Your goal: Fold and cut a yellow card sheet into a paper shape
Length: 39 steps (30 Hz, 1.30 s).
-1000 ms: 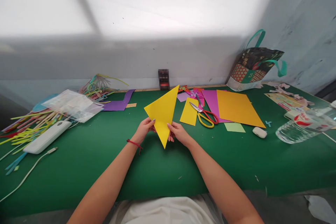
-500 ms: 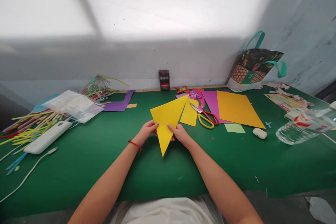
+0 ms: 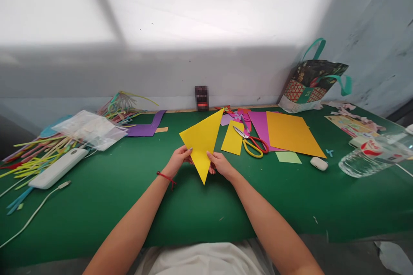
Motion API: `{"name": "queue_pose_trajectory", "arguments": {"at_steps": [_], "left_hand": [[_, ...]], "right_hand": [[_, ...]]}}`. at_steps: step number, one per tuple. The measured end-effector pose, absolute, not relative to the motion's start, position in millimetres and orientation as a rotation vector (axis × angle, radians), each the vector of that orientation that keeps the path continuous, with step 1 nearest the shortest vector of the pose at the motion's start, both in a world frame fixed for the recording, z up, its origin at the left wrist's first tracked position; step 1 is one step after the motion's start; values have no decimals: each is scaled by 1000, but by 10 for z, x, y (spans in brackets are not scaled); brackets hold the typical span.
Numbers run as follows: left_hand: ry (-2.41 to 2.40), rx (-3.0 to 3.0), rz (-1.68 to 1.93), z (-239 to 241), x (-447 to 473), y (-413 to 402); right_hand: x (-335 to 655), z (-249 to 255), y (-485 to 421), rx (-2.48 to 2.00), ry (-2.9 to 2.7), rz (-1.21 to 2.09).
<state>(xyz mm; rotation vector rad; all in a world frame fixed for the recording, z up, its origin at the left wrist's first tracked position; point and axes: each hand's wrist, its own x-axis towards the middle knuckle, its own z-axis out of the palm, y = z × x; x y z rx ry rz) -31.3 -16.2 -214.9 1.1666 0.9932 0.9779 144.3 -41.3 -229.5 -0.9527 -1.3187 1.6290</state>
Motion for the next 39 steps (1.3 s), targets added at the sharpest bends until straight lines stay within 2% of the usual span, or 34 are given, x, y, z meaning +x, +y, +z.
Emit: {"name": "queue_pose_trajectory", "arguments": {"at_steps": [12,39], "left_hand": [[1042,1189,1065,-2124,-329,-168],[1032,1220,988,-2187,-303,-132]], "right_hand": [[1418,-2310,-454,-964,-1457,1732],[1450,-2298,-427,-1083,-1481,1533]]}}
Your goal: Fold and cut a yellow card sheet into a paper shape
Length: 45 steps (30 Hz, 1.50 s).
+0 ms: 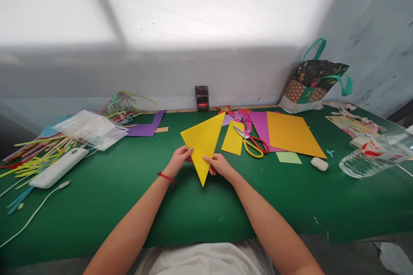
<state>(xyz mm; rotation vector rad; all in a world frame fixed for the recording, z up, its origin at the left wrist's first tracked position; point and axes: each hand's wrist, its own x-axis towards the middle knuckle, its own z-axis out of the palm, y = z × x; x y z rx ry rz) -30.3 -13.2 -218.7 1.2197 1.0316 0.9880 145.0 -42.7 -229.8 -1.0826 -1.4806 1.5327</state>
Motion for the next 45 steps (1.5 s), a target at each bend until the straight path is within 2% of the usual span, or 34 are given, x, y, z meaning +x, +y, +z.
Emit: {"name": "queue_pose_trajectory", "arguments": {"at_steps": [16,45], "left_hand": [[1033,1201,1008,-2174,-323,-135],[1015,1167,1001,-2149,-329,-155]], "right_hand": [[1439,-2378,-388,-903,-1347,1725],[1438,-2286,-395,-1019,-1345,1506]]}}
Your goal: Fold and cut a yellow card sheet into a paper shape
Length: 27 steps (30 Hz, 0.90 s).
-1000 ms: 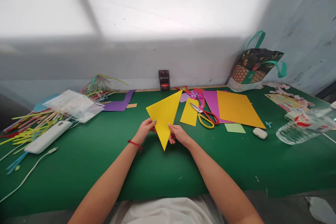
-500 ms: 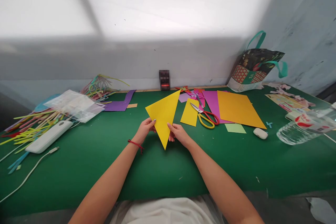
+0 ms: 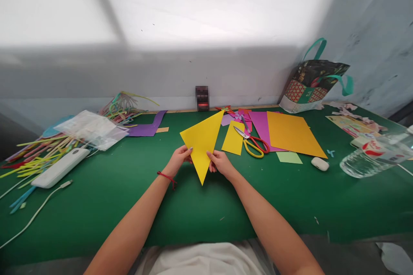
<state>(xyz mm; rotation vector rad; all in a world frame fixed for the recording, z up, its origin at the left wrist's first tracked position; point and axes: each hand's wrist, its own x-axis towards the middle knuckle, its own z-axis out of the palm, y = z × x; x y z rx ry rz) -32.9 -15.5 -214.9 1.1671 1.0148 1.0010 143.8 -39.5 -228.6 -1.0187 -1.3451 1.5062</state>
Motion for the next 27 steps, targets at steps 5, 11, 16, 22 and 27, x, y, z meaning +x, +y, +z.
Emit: {"name": "queue_pose_trajectory", "arguments": {"at_steps": [5,11,16,22,27], "left_hand": [[1014,1182,998,-2155,-327,-154],[1024,1189,1034,-2144,-332,-156],[1027,1183,1077,-2140,-336,-151],[1032,1219,1091,-2165,-327,-132],[1044,1208,1138,-2166,-329,-130]], "right_hand": [[1443,-2284,-388,-1038,-1342,1494],[1427,-2260,-423,-1010,-1350,1543],[1413,-2264,-453,-992,-1476,1646],[1421,-2283,-442,-1007,-1507,1635],[1402,-2280,-455,-1009,-1465,1672]]}}
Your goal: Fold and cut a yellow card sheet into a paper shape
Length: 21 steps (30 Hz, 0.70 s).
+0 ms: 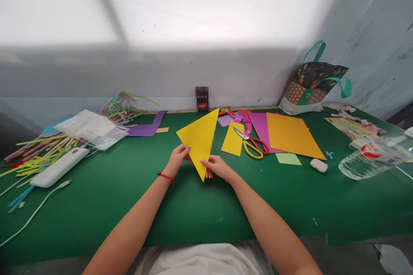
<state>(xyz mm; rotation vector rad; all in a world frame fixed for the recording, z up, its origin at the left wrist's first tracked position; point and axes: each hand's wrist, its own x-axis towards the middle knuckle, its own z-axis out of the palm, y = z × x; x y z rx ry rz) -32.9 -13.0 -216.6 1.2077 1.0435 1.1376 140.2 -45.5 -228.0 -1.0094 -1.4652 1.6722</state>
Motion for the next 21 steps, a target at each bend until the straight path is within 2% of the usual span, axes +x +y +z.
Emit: {"name": "queue_pose_trajectory", "arguments": {"at_steps": [21], "left_hand": [[1115,1175,1247,-2190,-361,-93]], "right_hand": [[1382,-2309,-467,-1033,-1527,1704]]}}
